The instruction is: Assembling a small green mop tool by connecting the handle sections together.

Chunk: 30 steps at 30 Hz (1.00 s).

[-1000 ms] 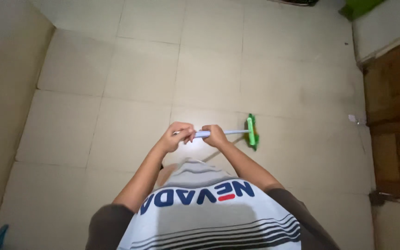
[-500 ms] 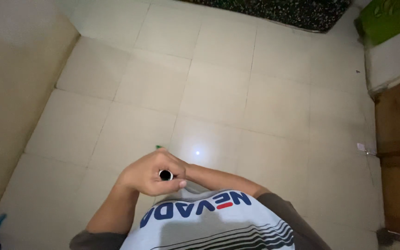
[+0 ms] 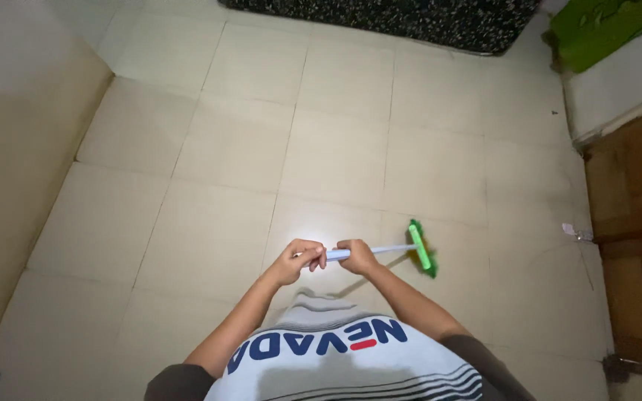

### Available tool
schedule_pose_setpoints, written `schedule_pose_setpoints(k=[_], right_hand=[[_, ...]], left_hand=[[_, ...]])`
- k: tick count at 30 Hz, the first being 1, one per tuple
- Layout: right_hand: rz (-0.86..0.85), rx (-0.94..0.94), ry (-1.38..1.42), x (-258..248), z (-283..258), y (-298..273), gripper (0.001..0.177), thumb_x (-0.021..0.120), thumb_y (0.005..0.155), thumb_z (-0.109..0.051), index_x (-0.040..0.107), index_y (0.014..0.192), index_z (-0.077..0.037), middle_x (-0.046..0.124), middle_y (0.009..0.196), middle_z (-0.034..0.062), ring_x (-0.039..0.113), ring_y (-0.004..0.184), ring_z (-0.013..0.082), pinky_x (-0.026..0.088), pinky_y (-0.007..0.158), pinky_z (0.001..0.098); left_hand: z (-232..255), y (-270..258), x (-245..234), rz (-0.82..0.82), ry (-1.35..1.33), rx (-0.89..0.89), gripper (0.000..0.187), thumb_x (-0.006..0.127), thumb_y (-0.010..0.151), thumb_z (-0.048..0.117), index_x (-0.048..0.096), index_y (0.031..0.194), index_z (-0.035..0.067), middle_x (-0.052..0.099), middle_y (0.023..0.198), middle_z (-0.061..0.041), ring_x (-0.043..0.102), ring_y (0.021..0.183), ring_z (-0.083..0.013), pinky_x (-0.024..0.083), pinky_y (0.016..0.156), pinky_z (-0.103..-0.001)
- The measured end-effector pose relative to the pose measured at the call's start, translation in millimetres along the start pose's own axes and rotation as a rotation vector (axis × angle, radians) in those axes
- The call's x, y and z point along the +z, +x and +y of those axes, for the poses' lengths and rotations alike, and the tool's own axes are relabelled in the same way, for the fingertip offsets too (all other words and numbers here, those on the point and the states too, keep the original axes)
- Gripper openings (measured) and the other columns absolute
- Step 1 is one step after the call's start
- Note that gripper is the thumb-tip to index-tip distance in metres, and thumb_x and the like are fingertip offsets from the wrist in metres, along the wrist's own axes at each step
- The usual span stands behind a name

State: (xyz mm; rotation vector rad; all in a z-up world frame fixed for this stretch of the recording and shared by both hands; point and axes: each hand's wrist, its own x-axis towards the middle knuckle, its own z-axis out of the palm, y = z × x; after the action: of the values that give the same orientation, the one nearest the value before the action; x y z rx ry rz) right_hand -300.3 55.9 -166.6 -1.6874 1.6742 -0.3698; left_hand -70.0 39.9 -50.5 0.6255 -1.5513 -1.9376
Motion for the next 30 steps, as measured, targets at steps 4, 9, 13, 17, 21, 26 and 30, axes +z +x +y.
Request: schedule_pose_setpoints(k=[4,9,13,17,21,26,30], right_hand=[[-0.031,-0.145,0.0,-3.0,-56.2,4.9,0.015,0.072,0.071,-0.012,0.077,0.085,-0.011,0.074,0.081,0.0179,0.072,0.078,0.0356,0.055,0.07,0.0439],[-0.432,-0.552,0.266,-7.8,-208.4,6.3,0.032,0.082,0.072,-0.024,0.076,0.1,-0.009,0.078,0.094,0.0107,0.076,0.09,0.0233,0.058,0.078,0.0378],[-0.539,-0.875,0.567,29.5,-299.3,29.4,0.05,0.087,0.075,-0.023,0.069,0.119,-0.007,0.07,0.12,0.0177,0.064,0.114,0.0295,0.051,0.091,0.0419],[-0.569,-0.832,0.664,93.7,-325.7,53.7,0.042,0.083,0.081,-0.023,0.069,0.118,-0.009,0.071,0.12,0.0156,0.066,0.114,0.0277,0.054,0.094,0.0408],[-0.588,-0.789,0.76,163.0,-334.1,96.2,0.034,0.078,0.087,-0.022,0.069,0.117,-0.011,0.072,0.119,0.0135,0.068,0.113,0.0259,0.058,0.096,0.0398],[-0.46,-0.406,0.247,139.0,-286.0,92.1,0.023,0.072,0.075,-0.019,0.074,0.096,-0.011,0.076,0.086,0.013,0.073,0.079,0.0255,0.055,0.07,0.0389],[-0.272,-0.243,0.088,148.9,-230.1,112.8,0.011,0.069,0.078,-0.017,0.074,0.081,-0.008,0.072,0.079,0.0176,0.07,0.069,0.0327,0.054,0.068,0.0404]], left_hand=[[82.5,-30.8,-15.8,0.032,0.026,-0.027,0.05,0.056,0.101,0.042,0.069,0.073,0.002,0.061,0.068,-0.002,0.053,0.063,-0.0091,0.042,0.062,-0.025],[234.1,-84.4,-27.5,-0.216,0.283,0.51,0.038,0.064,0.096,0.033,0.068,0.066,0.011,0.066,0.059,-0.002,0.057,0.052,-0.0138,0.047,0.059,-0.031],[296.6,-113.4,-48.5,-0.373,0.339,0.615,0.026,0.073,0.091,0.019,0.07,0.069,0.006,0.062,0.057,-0.003,0.064,0.052,-0.0195,0.05,0.056,-0.032],[272.5,-135.0,-97.7,-0.178,0.649,0.403,0.023,0.075,0.088,0.015,0.069,0.067,0.008,0.065,0.06,-0.006,0.06,0.054,-0.0217,0.047,0.057,-0.033],[250.1,-164.5,-154.9,-0.131,0.563,0.293,0.017,0.072,0.087,0.017,0.071,0.071,0.01,0.068,0.064,-0.004,0.065,0.057,-0.0172,0.052,0.06,-0.033],[159.5,-170.6,-209.0,-0.122,0.339,0.239,0.025,0.069,0.09,0.02,0.062,0.071,0.007,0.061,0.065,-0.003,0.058,0.058,-0.0162,0.046,0.056,-0.031],[75.1,-150.7,-237.4,-0.005,0.028,0.038,0.029,0.062,0.097,0.024,0.064,0.077,0.004,0.063,0.071,-0.002,0.057,0.064,-0.0123,0.047,0.06,-0.029]])
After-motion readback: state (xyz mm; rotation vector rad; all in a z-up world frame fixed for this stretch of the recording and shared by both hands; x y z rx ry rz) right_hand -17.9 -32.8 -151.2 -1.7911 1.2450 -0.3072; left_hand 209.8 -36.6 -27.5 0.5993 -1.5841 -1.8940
